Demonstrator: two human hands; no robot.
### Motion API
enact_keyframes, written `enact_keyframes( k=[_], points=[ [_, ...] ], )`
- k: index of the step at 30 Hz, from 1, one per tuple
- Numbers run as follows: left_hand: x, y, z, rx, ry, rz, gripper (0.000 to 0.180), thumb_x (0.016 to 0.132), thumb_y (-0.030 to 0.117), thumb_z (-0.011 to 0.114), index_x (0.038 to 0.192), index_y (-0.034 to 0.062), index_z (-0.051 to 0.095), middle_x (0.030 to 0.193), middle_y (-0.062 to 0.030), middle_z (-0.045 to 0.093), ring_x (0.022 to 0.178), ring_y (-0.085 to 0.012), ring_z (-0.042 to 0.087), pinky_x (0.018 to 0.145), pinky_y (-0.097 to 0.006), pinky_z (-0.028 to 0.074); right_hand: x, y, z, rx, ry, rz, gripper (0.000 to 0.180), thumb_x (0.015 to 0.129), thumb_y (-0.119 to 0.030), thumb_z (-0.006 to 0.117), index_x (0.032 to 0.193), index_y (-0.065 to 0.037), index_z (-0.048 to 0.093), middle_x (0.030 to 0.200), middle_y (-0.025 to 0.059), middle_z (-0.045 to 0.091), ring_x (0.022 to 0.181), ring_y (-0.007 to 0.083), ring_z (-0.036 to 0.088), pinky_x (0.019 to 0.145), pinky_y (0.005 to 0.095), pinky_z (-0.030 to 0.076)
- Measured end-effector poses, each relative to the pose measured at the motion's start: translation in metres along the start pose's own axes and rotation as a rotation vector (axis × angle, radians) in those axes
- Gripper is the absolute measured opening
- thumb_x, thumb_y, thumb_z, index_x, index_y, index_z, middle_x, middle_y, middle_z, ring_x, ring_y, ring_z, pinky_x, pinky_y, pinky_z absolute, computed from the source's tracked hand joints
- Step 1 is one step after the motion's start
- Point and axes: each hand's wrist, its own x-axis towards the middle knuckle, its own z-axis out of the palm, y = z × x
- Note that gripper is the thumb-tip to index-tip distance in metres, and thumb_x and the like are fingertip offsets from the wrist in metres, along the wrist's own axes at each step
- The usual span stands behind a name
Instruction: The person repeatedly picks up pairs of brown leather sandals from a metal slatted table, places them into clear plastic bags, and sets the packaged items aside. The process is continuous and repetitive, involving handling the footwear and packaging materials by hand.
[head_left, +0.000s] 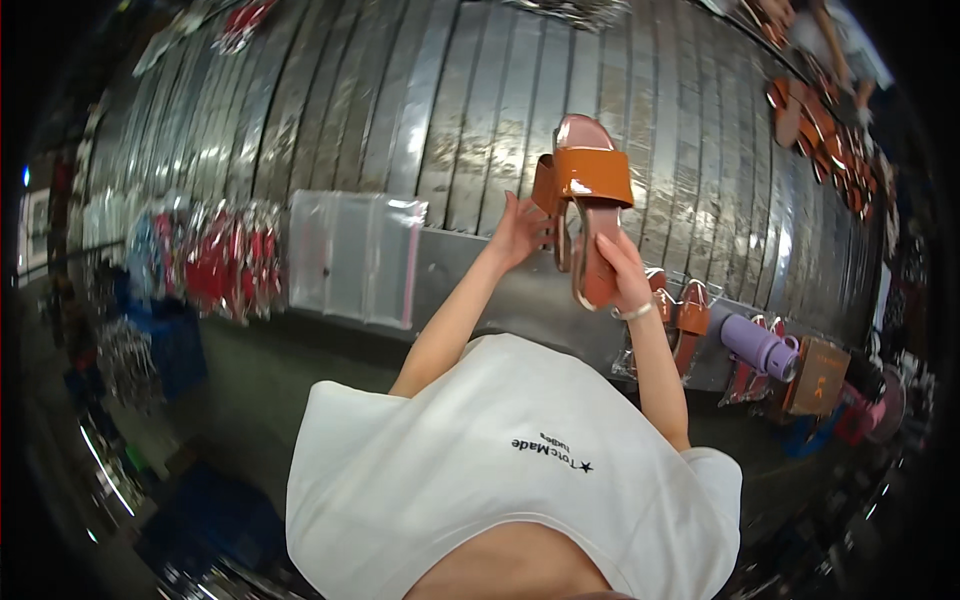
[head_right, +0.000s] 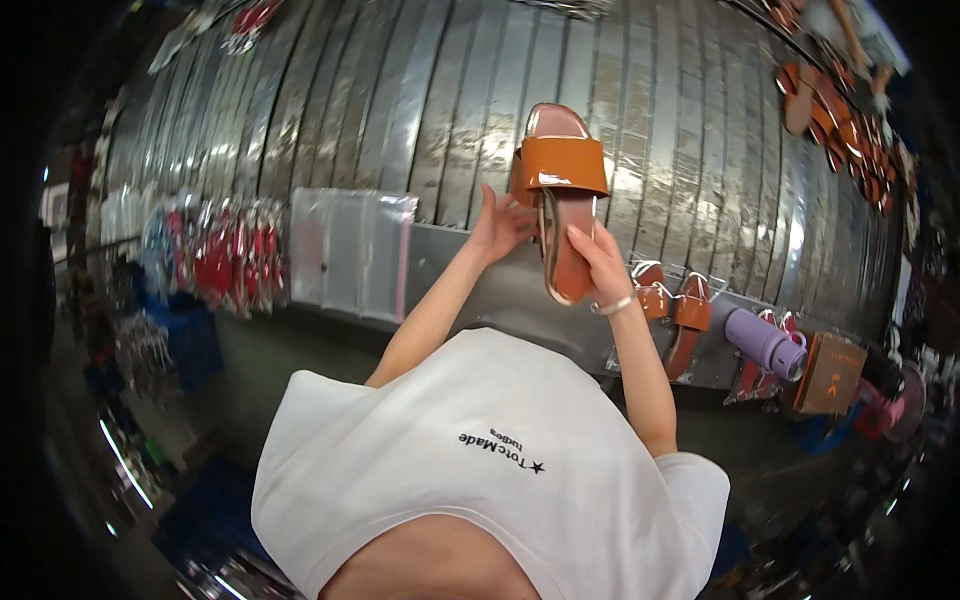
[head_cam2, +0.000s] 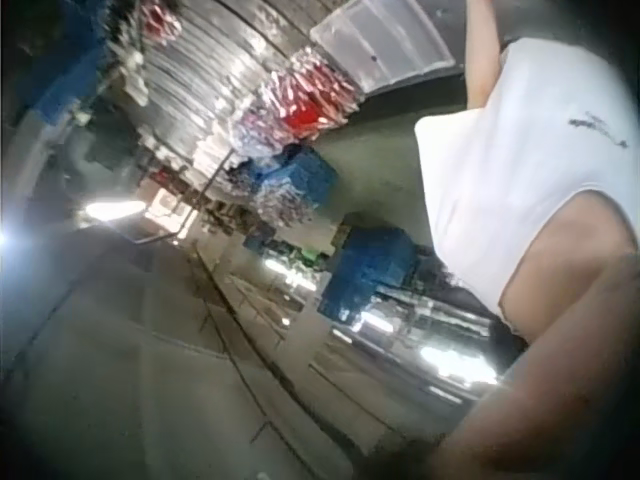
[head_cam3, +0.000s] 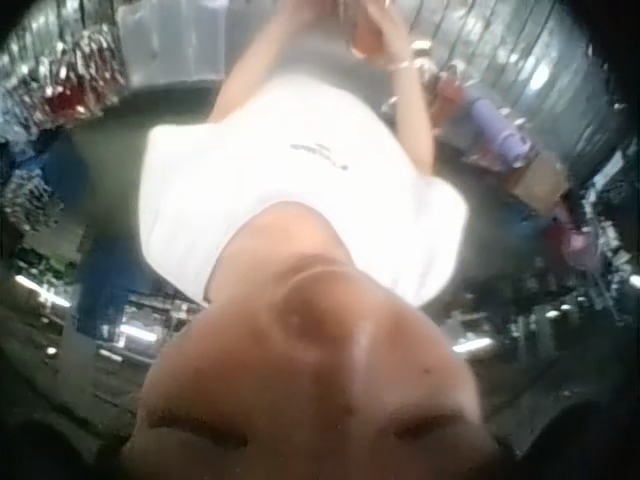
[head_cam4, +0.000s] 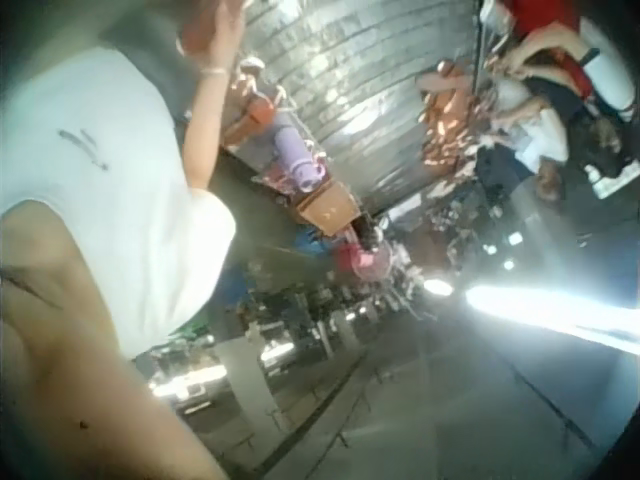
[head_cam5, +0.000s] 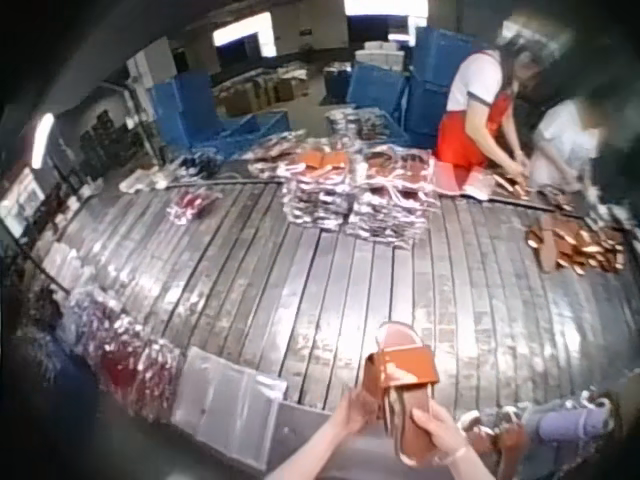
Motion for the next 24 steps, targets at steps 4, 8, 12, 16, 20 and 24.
enact_keyframes(
  k=[4,8,12,16,20,24],
  points=[
    [-0.053,0.009,0.001,-0.034,-0.021,0.248,0.068,0.085,0.051,0.054,0.137,0.0143,0.03,0.127,-0.0065,0.047,0.111,-0.0215,0.05,0.091,-0.043,0.041,-0.015,0.014,0.023,-0.339,-0.198,0.025,0.041,0.082,-0.021,0.065,0.115,0.0,0.051,0.095,0.0061,0.06,0.087,0.0143,0.059,0.078,0.0262,0.047],
    [-0.099,0.017,0.018,0.144,0.335,0.529,0.054,0.083,0.026,0.067,0.127,0.0124,0.038,0.116,-0.0036,0.053,0.099,-0.0162,0.057,0.076,-0.035,0.051,0.013,0.059,0.064,-1.082,-0.028,-0.519,0.049,0.069,-0.03,0.078,0.102,0.001,0.059,0.095,0.0113,0.057,0.089,0.0283,0.058,0.083,0.0357,0.044],
    [-0.149,0.039,-0.032,0.022,0.357,0.486,0.036,0.092,0.031,0.054,0.12,0.0108,0.045,0.107,-0.0028,0.055,0.087,-0.016,0.06,0.073,-0.033,0.051,0.039,0.108,0.085,-0.702,-0.085,-0.167,0.056,0.072,-0.029,0.077,0.112,0.002,0.052,0.103,0.0115,0.06,0.089,0.0178,0.06,0.079,0.0301,0.048],
    [-0.184,0.095,-0.138,1.365,0.63,0.949,0.027,0.093,0.028,0.051,0.113,0.0086,0.051,0.099,-0.0074,0.062,0.088,-0.0213,0.061,0.078,-0.033,0.049,0.046,0.138,0.084,-0.696,-0.243,0.007,0.065,0.071,-0.033,0.077,0.116,0.004,0.047,0.102,0.013,0.062,0.089,0.0165,0.061,0.076,0.0302,0.049],
    [-0.182,0.077,-0.191,1.566,0.834,1.085,0.024,0.092,0.023,0.05,0.108,0.0047,0.053,0.093,-0.0135,0.064,0.086,-0.0316,0.062,0.078,-0.036,0.048,0.066,0.152,0.081,-1.499,-0.269,0.198,0.083,0.067,-0.059,0.068,0.115,0.005,0.044,0.096,0.0221,0.063,0.088,0.0318,0.063,0.076,0.0377,0.049],
    [-0.202,0.104,-0.167,1.301,0.885,0.963,0.016,0.091,0.016,0.048,0.099,0.0029,0.053,0.094,-0.0145,0.064,0.088,-0.0324,0.062,0.073,-0.038,0.049,0.04,0.169,0.097,-1.469,-0.222,0.142,0.08,0.068,-0.06,0.065,0.114,0.003,0.045,0.095,0.0254,0.063,0.09,0.038,0.062,0.077,0.0412,0.048]
  ],
)
